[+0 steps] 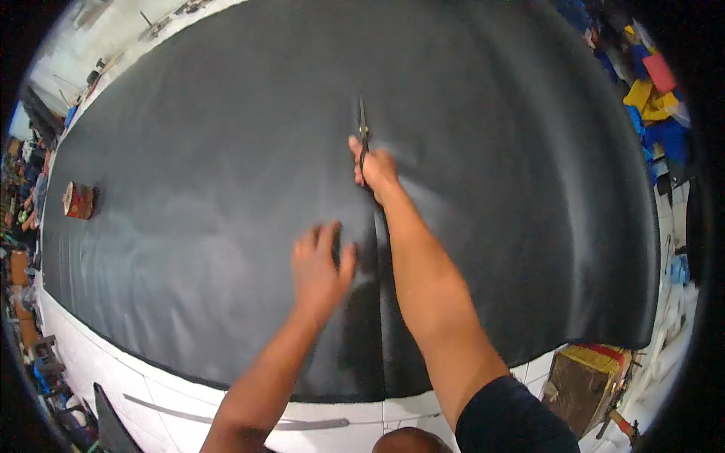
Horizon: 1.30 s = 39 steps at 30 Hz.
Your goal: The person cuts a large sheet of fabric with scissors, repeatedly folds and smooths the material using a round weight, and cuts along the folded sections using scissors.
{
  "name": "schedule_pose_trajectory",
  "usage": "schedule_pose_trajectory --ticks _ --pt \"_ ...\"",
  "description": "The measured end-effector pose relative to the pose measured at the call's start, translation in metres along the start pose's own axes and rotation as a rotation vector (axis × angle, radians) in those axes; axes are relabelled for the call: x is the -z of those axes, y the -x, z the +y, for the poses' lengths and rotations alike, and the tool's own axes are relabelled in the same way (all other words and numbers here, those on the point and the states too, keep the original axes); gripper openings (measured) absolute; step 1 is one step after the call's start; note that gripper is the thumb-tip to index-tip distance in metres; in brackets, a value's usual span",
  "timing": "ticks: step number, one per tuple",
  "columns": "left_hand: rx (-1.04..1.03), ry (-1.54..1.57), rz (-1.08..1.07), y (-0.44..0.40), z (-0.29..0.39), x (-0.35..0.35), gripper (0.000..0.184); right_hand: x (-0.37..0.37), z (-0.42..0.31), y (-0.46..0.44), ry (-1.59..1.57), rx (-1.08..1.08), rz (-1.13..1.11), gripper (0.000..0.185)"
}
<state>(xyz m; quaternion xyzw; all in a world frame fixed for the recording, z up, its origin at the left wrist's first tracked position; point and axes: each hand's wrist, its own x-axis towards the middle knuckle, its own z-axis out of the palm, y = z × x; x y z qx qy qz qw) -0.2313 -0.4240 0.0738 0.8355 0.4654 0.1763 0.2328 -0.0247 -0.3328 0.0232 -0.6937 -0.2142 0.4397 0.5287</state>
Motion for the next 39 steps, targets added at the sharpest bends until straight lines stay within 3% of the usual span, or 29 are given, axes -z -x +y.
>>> schedule_pose_trajectory --ticks 2,3,12,17,23,30,32,35,39 --pt "-0.194 -0.229 0.274 -0.061 -0.023 -0.025 0.051 -0.001 -0.002 0.004 0.046 -0.033 0.039 0.059" --pt "-0.197 -0.222 0.290 -0.071 -0.032 -0.037 0.051 -0.001 -0.003 0.002 0.053 -0.016 0.041 0.059" --pt "-0.070 -0.292 0.085 -0.080 -0.041 -0.051 0.059 -0.006 -0.001 -0.001 0.083 -0.158 0.120 0.058" --pt "-0.029 -0.255 0.024 -0.086 -0.042 -0.053 0.062 -0.010 0.022 -0.009 0.170 0.000 0.165 0.052" --pt "0.011 -0.260 -0.046 -0.088 -0.043 -0.055 0.064 -0.012 0.003 0.006 0.044 -0.127 0.166 0.048" --pt "-0.017 -0.309 -0.046 -0.083 -0.049 -0.060 0.065 -0.010 -0.036 -0.076 0.097 -0.102 0.181 0.046" --pt "-0.037 -0.307 -0.033 -0.079 -0.054 -0.063 0.065 -0.008 -0.073 -0.102 -0.055 -0.214 0.080 0.047" --pt "-0.055 -0.311 -0.027 -0.077 -0.052 -0.062 0.066 -0.011 -0.048 -0.134 0.140 -0.077 0.162 0.050" --pt "-0.072 -0.302 -0.031 -0.080 -0.056 -0.063 0.066 -0.011 -0.046 -0.140 0.098 -0.085 0.148 0.052"
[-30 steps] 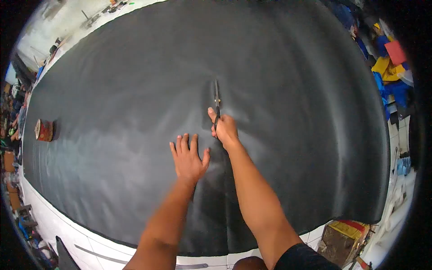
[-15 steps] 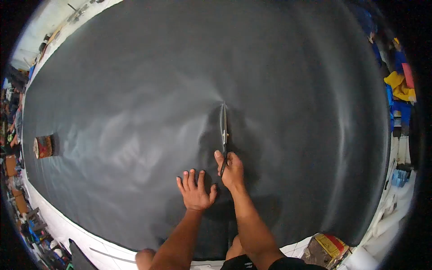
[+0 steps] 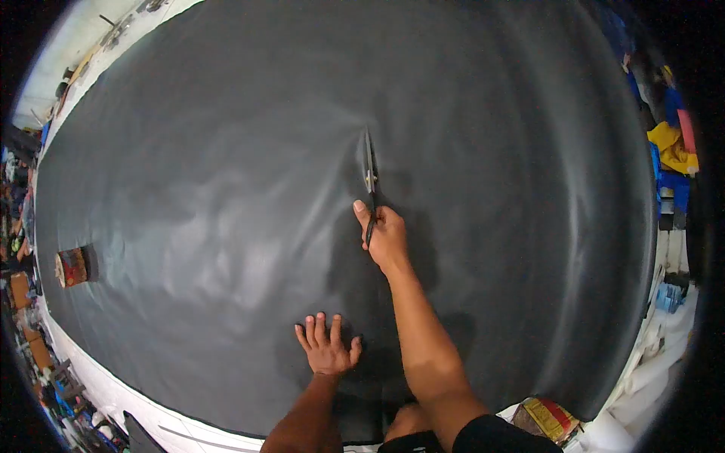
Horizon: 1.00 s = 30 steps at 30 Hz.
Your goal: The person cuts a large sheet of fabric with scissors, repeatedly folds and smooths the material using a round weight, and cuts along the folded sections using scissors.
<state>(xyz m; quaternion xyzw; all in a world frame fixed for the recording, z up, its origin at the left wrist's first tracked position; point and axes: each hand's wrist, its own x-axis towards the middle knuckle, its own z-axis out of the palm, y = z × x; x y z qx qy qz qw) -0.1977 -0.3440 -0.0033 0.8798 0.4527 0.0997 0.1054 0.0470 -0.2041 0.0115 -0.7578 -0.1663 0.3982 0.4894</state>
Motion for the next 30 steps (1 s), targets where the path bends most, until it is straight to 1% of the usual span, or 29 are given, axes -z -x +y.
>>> schedule_pose_trajectory --ticks 2,5,7,9,11,13,15,16,17,18,19,20,21,22,23,24,25,27,29,30 --pt "-0.001 -0.007 0.016 0.004 0.000 0.000 0.064 0.002 -0.028 0.004 -0.020 -0.090 -0.010 0.055" --pt "-0.006 -0.023 0.032 0.004 0.000 0.000 0.062 -0.004 -0.050 -0.051 -0.025 -0.016 -0.055 0.057" --pt "-0.011 -0.029 0.035 0.004 0.001 -0.001 0.062 -0.009 -0.071 -0.095 -0.041 -0.039 -0.090 0.058" --pt "-0.007 -0.031 0.026 0.004 0.000 -0.002 0.062 -0.014 -0.083 -0.120 0.009 -0.033 -0.051 0.058" --pt "-0.006 -0.023 -0.008 0.007 -0.001 -0.001 0.066 -0.018 -0.082 -0.126 0.058 -0.030 -0.008 0.058" --pt "0.002 -0.004 -0.033 0.005 0.005 0.005 0.069 -0.021 -0.074 -0.132 0.147 0.081 0.061 0.058" --pt "0.063 0.134 0.011 -0.007 0.009 0.017 0.061 -0.018 -0.074 -0.129 0.161 0.074 0.050 0.059" --pt "0.056 0.138 0.029 -0.030 0.012 0.025 0.061 -0.016 -0.076 -0.128 0.184 0.058 0.030 0.059" --pt "0.171 0.201 0.019 -0.069 0.011 0.039 0.054 -0.016 -0.080 -0.130 0.185 0.068 0.036 0.059" --pt "0.292 0.265 0.003 -0.110 0.009 0.048 0.047 -0.015 -0.080 -0.128 0.142 0.035 0.007 0.059" --pt "0.210 0.296 0.141 -0.172 0.003 0.048 0.036 -0.015 -0.079 -0.127 0.101 0.003 -0.024 0.059" --pt "0.210 0.320 0.205 -0.233 -0.003 0.042 0.034 -0.015 -0.079 -0.127 0.096 0.004 -0.030 0.058" --pt "0.172 0.218 0.345 -0.289 -0.013 0.024 0.036 -0.019 -0.076 -0.130 0.099 0.006 -0.028 0.058" --pt "0.130 0.248 0.291 -0.338 -0.021 0.021 0.044 -0.022 -0.070 -0.134 0.118 0.037 0.017 0.057" --pt "0.098 0.121 0.298 -0.376 -0.025 0.009 0.049 -0.023 -0.065 -0.137 0.141 0.063 0.064 0.057" --pt "0.066 -0.008 0.304 -0.397 -0.027 0.000 0.053 -0.022 -0.065 -0.139 0.146 0.057 0.065 0.057" --pt "0.071 -0.008 0.295 -0.399 -0.028 -0.008 0.053 -0.022 -0.064 -0.138 0.170 0.065 0.071 0.056" --pt "0.117 -0.025 0.169 -0.406 -0.027 -0.023 0.060 -0.021 -0.070 -0.137 0.197 0.065 0.081 0.056" --pt "0.111 -0.030 0.155 -0.403 -0.029 -0.023 0.061 -0.019 -0.079 -0.125 0.164 -0.045 0.052 0.061" --pt "0.111 -0.020 0.149 -0.404 -0.028 -0.019 0.061 -0.021 -0.079 -0.123 0.165 -0.052 0.047 0.061"
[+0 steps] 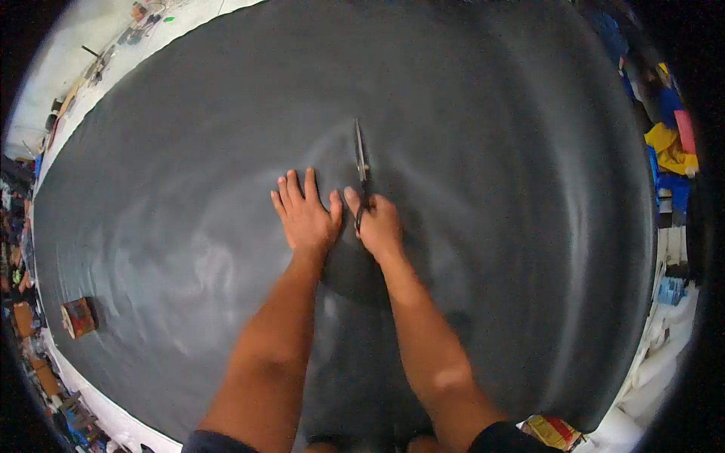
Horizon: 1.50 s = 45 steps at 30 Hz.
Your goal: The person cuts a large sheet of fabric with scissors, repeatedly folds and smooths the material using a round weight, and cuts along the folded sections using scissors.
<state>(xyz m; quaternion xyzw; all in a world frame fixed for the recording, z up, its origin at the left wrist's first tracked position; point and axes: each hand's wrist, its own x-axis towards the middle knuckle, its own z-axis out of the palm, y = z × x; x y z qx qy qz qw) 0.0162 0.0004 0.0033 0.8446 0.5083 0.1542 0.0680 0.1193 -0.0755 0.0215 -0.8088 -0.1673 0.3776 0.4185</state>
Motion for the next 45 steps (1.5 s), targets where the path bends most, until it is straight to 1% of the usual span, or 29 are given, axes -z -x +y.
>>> schedule_pose_trajectory --ticks 5,6,7,9,10,12,14,15,17,18,19,21,24,27,28,30,33,38,40,42,45 --pt "0.010 -0.002 -0.035 -0.009 0.004 0.003 0.061 0.001 -0.009 0.006 -0.003 -0.009 0.049 0.056" --pt "0.013 0.012 -0.043 -0.008 0.003 0.002 0.062 -0.001 -0.010 0.001 -0.048 -0.081 0.012 0.056" --pt "0.015 0.028 -0.053 -0.006 0.003 0.003 0.062 -0.002 -0.016 -0.006 -0.048 -0.085 0.010 0.056" --pt "0.007 0.052 -0.044 -0.005 0.003 0.006 0.063 -0.003 -0.034 -0.031 -0.119 -0.081 -0.007 0.057" --pt "0.020 0.039 -0.078 -0.005 0.003 0.007 0.064 -0.005 -0.043 -0.049 -0.058 -0.038 0.026 0.060" --pt "0.031 0.023 -0.117 -0.002 0.005 0.009 0.064 -0.010 -0.057 -0.099 -0.103 0.023 0.033 0.056" --pt "0.034 0.027 -0.114 -0.004 0.004 0.005 0.064 -0.008 -0.087 -0.136 -0.195 0.025 -0.042 0.058" --pt "0.036 0.023 -0.114 -0.004 0.004 0.006 0.064 -0.011 -0.095 -0.151 -0.197 0.024 -0.046 0.058" --pt "0.031 0.046 -0.134 -0.006 0.004 0.008 0.065 -0.020 -0.102 -0.177 -0.045 0.098 0.068 0.057" --pt "0.032 0.043 -0.132 -0.008 0.003 0.009 0.065 -0.021 -0.107 -0.179 -0.107 0.120 0.053 0.056" --pt "0.043 0.033 -0.150 -0.009 0.003 0.008 0.066 -0.019 -0.109 -0.178 -0.104 0.121 0.050 0.056" --pt "0.064 0.034 -0.171 -0.006 0.007 0.008 0.066 -0.011 -0.114 -0.172 -0.173 0.020 -0.035 0.056" --pt "0.066 0.030 -0.188 -0.007 0.003 0.008 0.067 -0.011 -0.125 -0.177 -0.248 -0.030 -0.042 0.056" --pt "0.050 0.014 -0.184 -0.005 0.002 0.004 0.067 -0.012 -0.144 -0.226 -0.257 0.028 -0.109 0.055" --pt "0.045 0.012 -0.162 -0.004 0.001 0.002 0.066 -0.009 -0.165 -0.236 -0.225 0.029 -0.135 0.053" --pt "0.049 0.004 -0.141 -0.003 0.001 -0.002 0.065 -0.015 -0.190 -0.268 -0.314 0.033 -0.120 0.052" --pt "0.019 0.003 -0.166 -0.004 -0.003 0.000 0.068 -0.030 -0.205 -0.313 -0.239 0.045 -0.081 0.051" --pt "0.052 0.021 -0.230 -0.004 0.000 0.003 0.067 -0.026 -0.203 -0.321 -0.183 0.085 -0.090 0.051" --pt "0.055 0.004 -0.216 -0.002 -0.001 0.003 0.066 -0.024 -0.210 -0.328 -0.163 0.092 -0.091 0.051" --pt "0.057 -0.015 -0.205 -0.001 -0.001 0.000 0.064 -0.025 -0.221 -0.342 -0.268 0.058 -0.128 0.052" --pt "0.047 -0.017 -0.201 0.000 -0.002 0.003 0.063 -0.032 -0.241 -0.375 -0.268 0.063 -0.123 0.052"
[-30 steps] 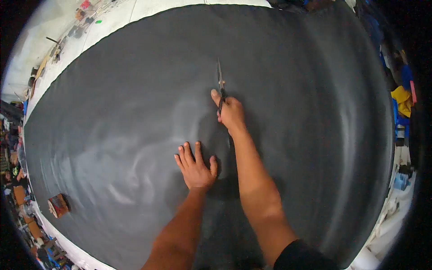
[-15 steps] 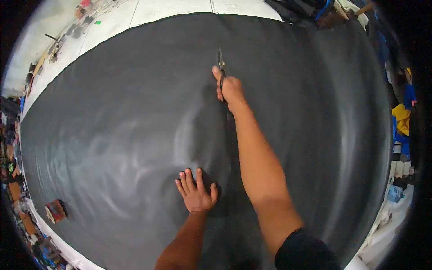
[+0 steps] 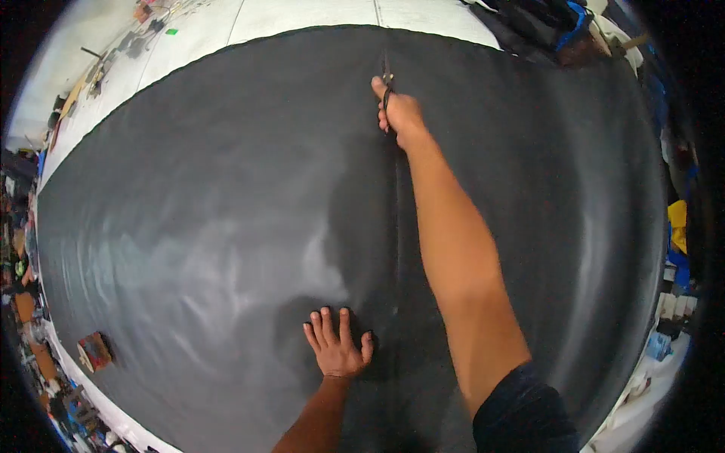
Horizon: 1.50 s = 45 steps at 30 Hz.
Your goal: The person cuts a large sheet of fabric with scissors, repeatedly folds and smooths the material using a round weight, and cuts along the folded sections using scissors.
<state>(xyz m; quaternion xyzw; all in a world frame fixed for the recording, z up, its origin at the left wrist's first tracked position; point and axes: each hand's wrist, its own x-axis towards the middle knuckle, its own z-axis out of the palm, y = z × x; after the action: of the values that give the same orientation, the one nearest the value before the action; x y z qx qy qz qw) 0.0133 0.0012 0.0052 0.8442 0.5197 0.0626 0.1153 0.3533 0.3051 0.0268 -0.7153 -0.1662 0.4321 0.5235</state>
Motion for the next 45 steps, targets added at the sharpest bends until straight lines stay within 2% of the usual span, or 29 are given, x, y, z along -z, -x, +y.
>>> schedule_pose_trajectory --ticks 2,5,8,11,14,16,18,19,20,21,22,23,24,26,27,29,30,32,34,36,38,39,41,42,44,45 --pt "0.016 0.044 -0.084 0.000 0.000 0.001 0.069 -0.004 -0.009 -0.021 -0.038 0.007 -0.001 0.051" --pt "-0.016 0.056 -0.005 0.001 -0.001 -0.003 0.069 -0.003 -0.021 -0.051 0.004 0.008 -0.002 0.051" --pt "-0.006 0.059 -0.030 -0.001 0.001 0.000 0.070 -0.006 -0.023 -0.071 0.068 0.025 -0.016 0.052" --pt "0.010 0.063 -0.037 -0.001 0.003 0.001 0.069 -0.003 -0.018 -0.068 0.070 0.060 -0.002 0.052" --pt "0.007 0.070 -0.030 -0.003 0.003 0.003 0.069 -0.002 -0.017 -0.033 0.072 0.187 -0.011 0.047" --pt "0.017 0.060 -0.005 -0.004 0.005 0.003 0.066 0.009 -0.010 0.030 0.127 0.314 0.133 0.047" --pt "0.014 0.043 0.014 -0.006 0.005 0.004 0.063 0.028 0.018 0.133 -0.134 0.262 0.115 0.043" --pt "0.018 0.049 0.008 -0.008 0.005 0.004 0.064 0.052 0.079 0.169 -0.239 0.309 0.115 0.035" --pt "0.026 0.052 -0.002 -0.006 0.004 0.007 0.064 0.076 0.116 0.231 -0.041 0.308 0.220 0.035" --pt "0.027 0.052 0.001 -0.007 0.003 0.007 0.064 0.103 0.154 0.300 0.172 0.346 0.233 0.050" --pt "0.015 0.071 0.017 -0.009 0.003 0.004 0.065 0.136 0.213 0.368 0.088 0.126 0.273 0.057" --pt "0.004 0.085 0.022 -0.006 0.002 0.005 0.067 0.162 0.224 0.436 0.474 0.189 0.230 0.076" --pt "0.007 0.078 0.015 -0.003 0.002 0.008 0.067 0.167 0.237 0.495 0.318 -0.038 0.424 0.079" --pt "0.036 0.075 -0.027 -0.007 0.007 0.010 0.066 0.188 0.303 0.587 0.534 0.160 0.586 0.079" --pt "0.027 0.065 -0.011 -0.007 0.008 0.013 0.068 0.195 0.309 0.611 0.530 0.154 0.603 0.079" --pt "-0.009 0.073 0.035 -0.004 0.005 0.009 0.068 0.204 0.325 0.648 0.851 -0.195 0.439 0.080" --pt "-0.018 0.073 0.072 -0.001 0.003 0.008 0.069 0.203 0.340 0.653 0.841 -0.203 0.470 0.080" --pt "-0.046 0.095 0.064 -0.001 0.004 0.009 0.072 0.196 0.369 0.639 1.148 0.163 0.653 0.079" --pt "-0.048 0.094 0.134 -0.002 0.001 0.006 0.075 0.194 0.365 0.630 0.990 0.212 0.700 0.078" --pt "-0.048 0.100 0.142 -0.002 -0.003 0.008 0.077 0.185 0.353 0.627 1.028 0.140 0.750 0.074" --pt "-0.016 0.196 0.096 -0.005 -0.008 0.010 0.075 0.187 0.323 0.628 0.921 0.058 0.598 0.074" --pt "-0.039 0.207 0.102 -0.009 -0.017 0.016 0.075 0.184 0.323 0.627 0.916 0.060 0.624 0.074" --pt "-0.120 0.320 0.059 -0.002 -0.017 0.038 0.064 0.190 0.344 0.635 0.925 0.125 0.713 0.067" --pt "-0.135 0.321 0.089 0.009 -0.009 0.058 0.064 0.192 0.350 0.632 0.909 0.152 0.730 0.067" --pt "-0.342 0.457 0.207 0.064 0.008 0.112 0.050 0.190 0.358 0.630 0.952 0.221 0.759 0.071" --pt "-0.343 0.514 0.172 0.109 0.019 0.136 0.041 0.191 0.353 0.633 0.931 0.256 0.741 0.069"
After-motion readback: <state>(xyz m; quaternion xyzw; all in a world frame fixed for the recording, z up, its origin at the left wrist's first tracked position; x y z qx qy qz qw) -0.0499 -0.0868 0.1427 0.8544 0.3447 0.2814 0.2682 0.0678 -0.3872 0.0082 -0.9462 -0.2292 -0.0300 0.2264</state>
